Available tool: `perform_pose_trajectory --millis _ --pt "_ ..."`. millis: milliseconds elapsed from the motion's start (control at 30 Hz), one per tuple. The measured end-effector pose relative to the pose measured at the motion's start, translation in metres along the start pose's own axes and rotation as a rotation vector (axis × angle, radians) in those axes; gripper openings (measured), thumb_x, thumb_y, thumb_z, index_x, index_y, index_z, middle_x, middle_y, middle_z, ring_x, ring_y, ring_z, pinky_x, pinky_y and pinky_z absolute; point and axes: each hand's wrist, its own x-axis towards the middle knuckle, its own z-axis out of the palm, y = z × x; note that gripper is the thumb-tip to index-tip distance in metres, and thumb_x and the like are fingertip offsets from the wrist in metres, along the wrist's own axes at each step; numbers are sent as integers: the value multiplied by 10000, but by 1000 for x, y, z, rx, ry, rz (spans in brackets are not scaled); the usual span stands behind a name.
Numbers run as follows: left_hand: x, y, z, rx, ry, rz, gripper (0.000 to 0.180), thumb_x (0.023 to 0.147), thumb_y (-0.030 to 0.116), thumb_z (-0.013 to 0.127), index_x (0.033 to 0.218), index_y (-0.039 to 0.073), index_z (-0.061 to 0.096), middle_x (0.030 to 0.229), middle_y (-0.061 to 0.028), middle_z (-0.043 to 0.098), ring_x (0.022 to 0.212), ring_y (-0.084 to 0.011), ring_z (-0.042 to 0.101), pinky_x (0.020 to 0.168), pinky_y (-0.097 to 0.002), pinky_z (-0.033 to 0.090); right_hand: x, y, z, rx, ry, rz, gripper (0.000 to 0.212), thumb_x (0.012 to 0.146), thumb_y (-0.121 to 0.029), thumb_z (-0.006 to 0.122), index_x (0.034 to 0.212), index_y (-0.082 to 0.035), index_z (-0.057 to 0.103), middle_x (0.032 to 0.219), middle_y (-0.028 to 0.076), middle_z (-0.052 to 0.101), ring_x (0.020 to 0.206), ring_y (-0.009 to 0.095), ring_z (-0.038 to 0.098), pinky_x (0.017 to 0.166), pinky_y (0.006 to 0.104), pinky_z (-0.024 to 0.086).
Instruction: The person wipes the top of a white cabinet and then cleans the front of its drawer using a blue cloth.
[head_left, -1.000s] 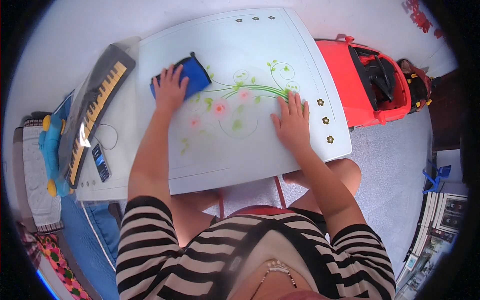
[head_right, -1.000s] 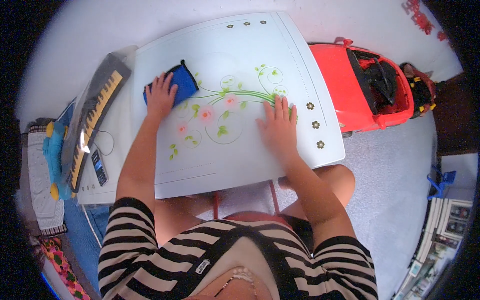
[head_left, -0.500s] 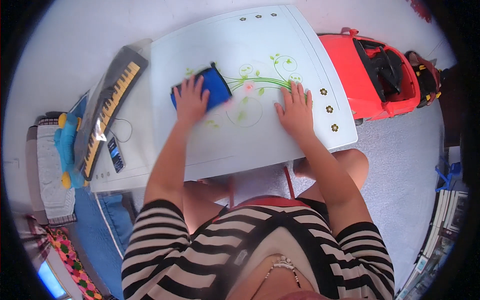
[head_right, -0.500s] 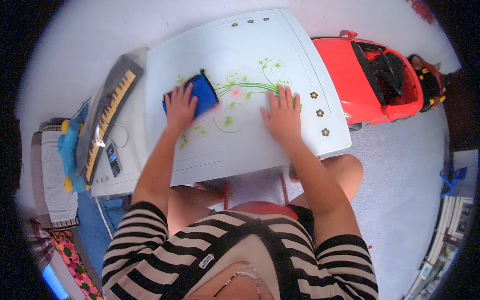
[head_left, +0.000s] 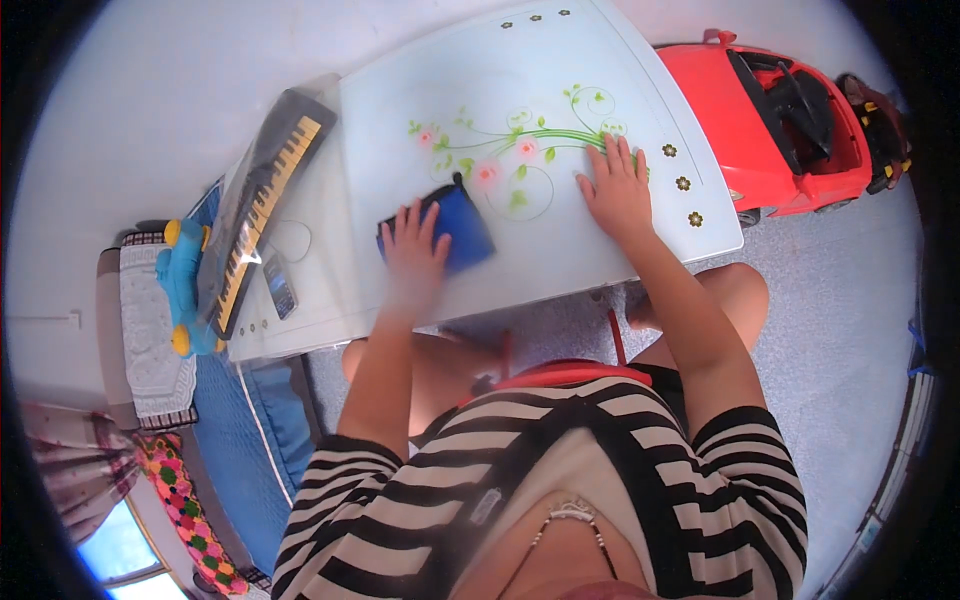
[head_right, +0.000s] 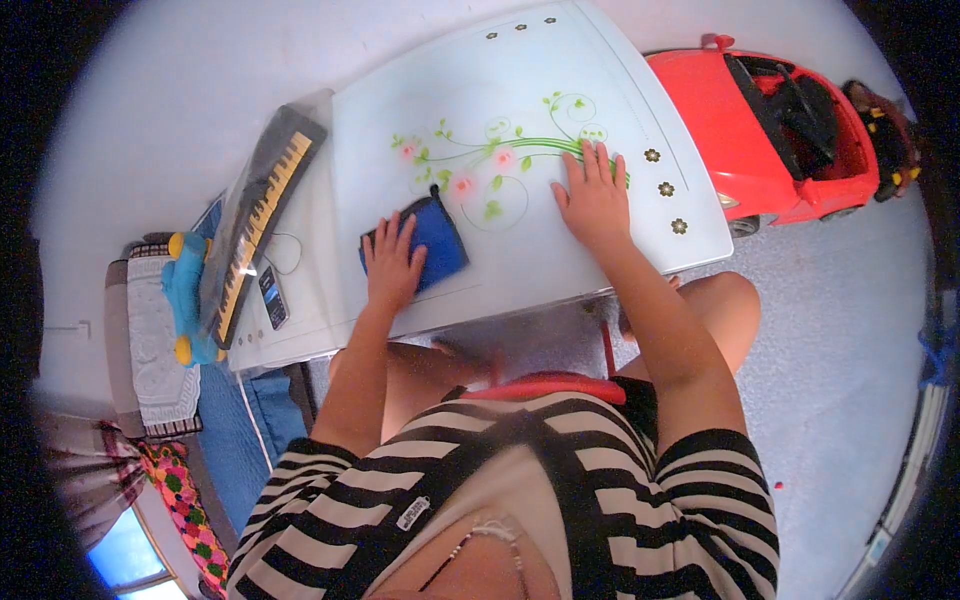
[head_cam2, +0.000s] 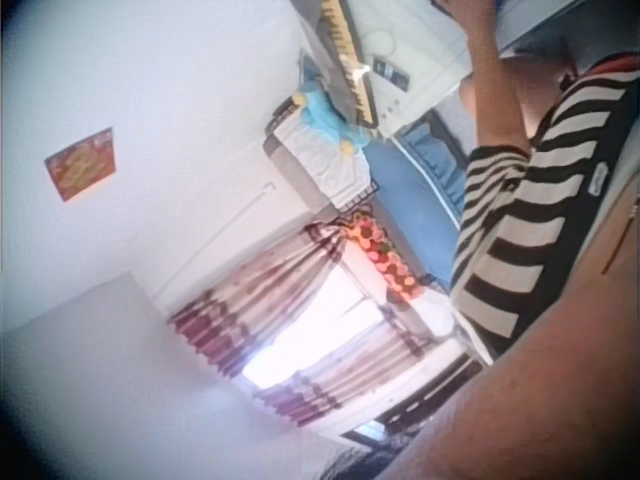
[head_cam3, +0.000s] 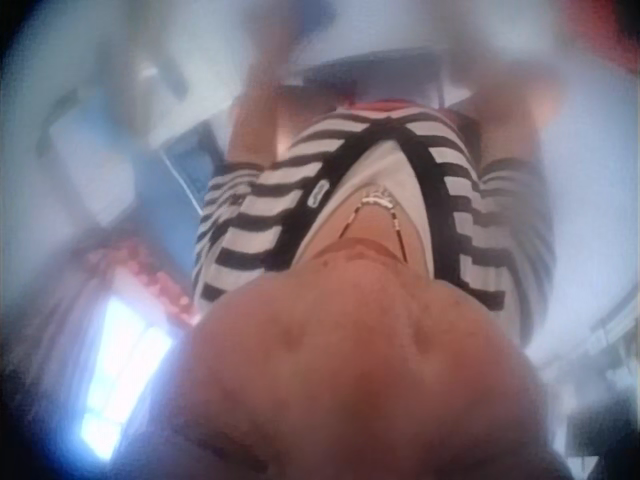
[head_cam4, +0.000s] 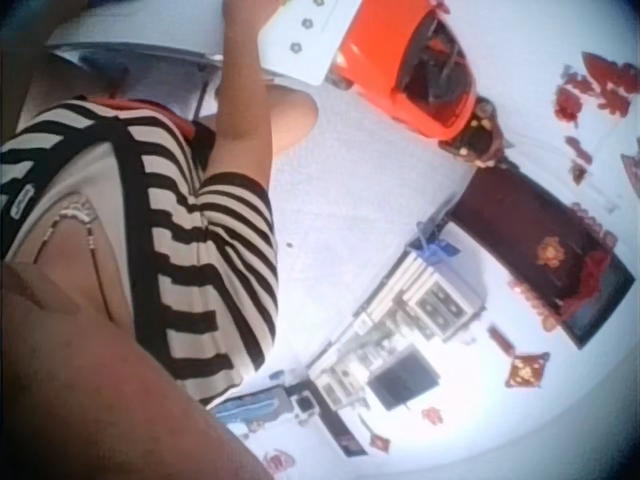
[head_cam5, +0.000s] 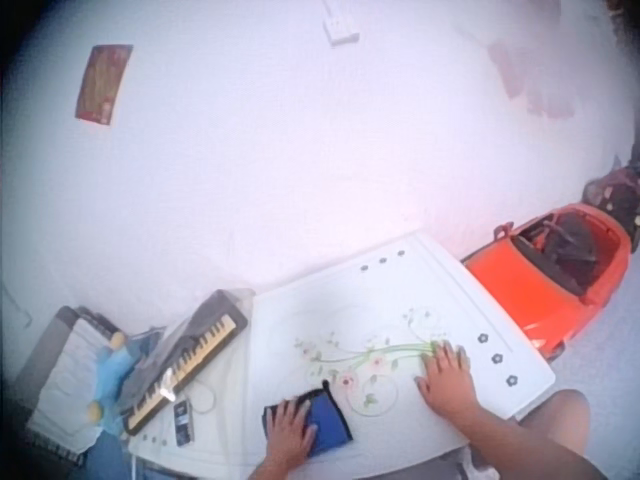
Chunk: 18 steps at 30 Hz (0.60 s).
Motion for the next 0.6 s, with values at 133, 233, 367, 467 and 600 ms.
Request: perform_pose_trajectory --millis 133,233,367,467,600 --pt "49 -47 17 86 54 39 577 1040 424 466 1566 207 366 1637 -100 306 1504 -350 265 1210 -593 141 3 -6 -3 31 4 -3 551 1006 -412 519 1452 -89 499 1566 190 397 1497 342 294 1232 541 159" --pt "93 -66 27 82 31 20 573 1056 444 424 1573 209 347 1632 -100 311 1498 -352 272 1202 -601 153 3 -6 -3 8 -7 -12 548 1002 -402 527 1445 -79 503 1565 197 396 1494 355 296 1226 552 166" --pt "150 -94 43 97 73 -41 573 1052 482 405 1563 226 363 1637 -79 308 1502 -330 273 1187 -630 174 3 -10 -7 19 -41 -18 548 987 -376 557 1439 -68 510 1566 209 388 1486 375 303 1215 575 175" --pt "198 -98 55 89 84 -110 601 1037 533 401 1560 237 373 1636 -78 311 1510 -318 260 1193 -635 158 1 -6 -11 -11 -34 -17 547 976 -353 577 1435 -62 510 1561 212 391 1482 380 304 1211 584 176" --pt "232 -111 59 113 93 -148 582 1048 533 368 1564 263 360 1647 -71 291 1509 -321 263 1189 -639 166 2 -8 -12 5 -35 -24 537 971 -342 585 1423 -59 519 1551 204 405 1481 374 301 1212 581 175"
